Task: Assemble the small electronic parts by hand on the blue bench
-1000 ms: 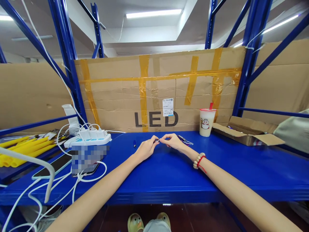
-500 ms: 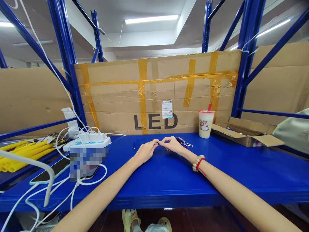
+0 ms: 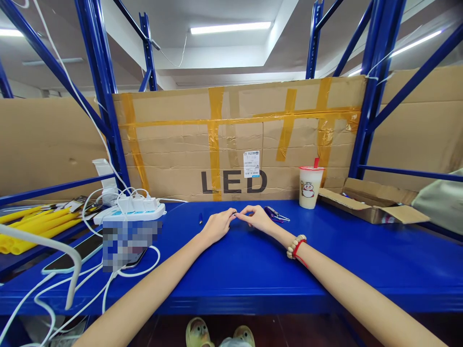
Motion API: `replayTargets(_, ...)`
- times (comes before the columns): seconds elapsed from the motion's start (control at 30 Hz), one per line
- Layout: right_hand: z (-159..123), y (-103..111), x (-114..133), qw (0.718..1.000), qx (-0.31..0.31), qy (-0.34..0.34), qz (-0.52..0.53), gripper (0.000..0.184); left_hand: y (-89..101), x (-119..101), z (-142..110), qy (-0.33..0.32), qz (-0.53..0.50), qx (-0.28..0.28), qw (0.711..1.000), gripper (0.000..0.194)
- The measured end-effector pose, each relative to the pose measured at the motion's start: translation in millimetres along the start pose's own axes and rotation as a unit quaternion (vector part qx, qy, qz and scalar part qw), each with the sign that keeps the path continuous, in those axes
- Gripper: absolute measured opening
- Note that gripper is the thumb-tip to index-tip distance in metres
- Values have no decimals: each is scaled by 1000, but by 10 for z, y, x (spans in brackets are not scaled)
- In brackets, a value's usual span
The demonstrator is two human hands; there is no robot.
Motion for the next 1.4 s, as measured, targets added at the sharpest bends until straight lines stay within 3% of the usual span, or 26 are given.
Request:
replayTargets(0.37, -16, 31, 83, 998, -13, 57, -8, 40, -10, 26, -20, 22, 2, 48, 999, 26)
replayTargets(0.83, -18, 31, 171, 977, -22, 157, -139, 24, -31, 53, -35, 24, -8, 77, 997, 30)
replayTargets(1.4, -38, 14, 222, 968, -6, 172, -183, 24, -28, 54, -33, 32, -32, 83, 996, 30)
Point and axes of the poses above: each hand's wrist, its own z-axis towards the middle knuckle, its own y-axis out of the back of the hand, x = y × z, the point moved 6 cm from there along z, towards the middle knuckle, and after that the axes turned 2 degrees about y, right-handed, at the moved point
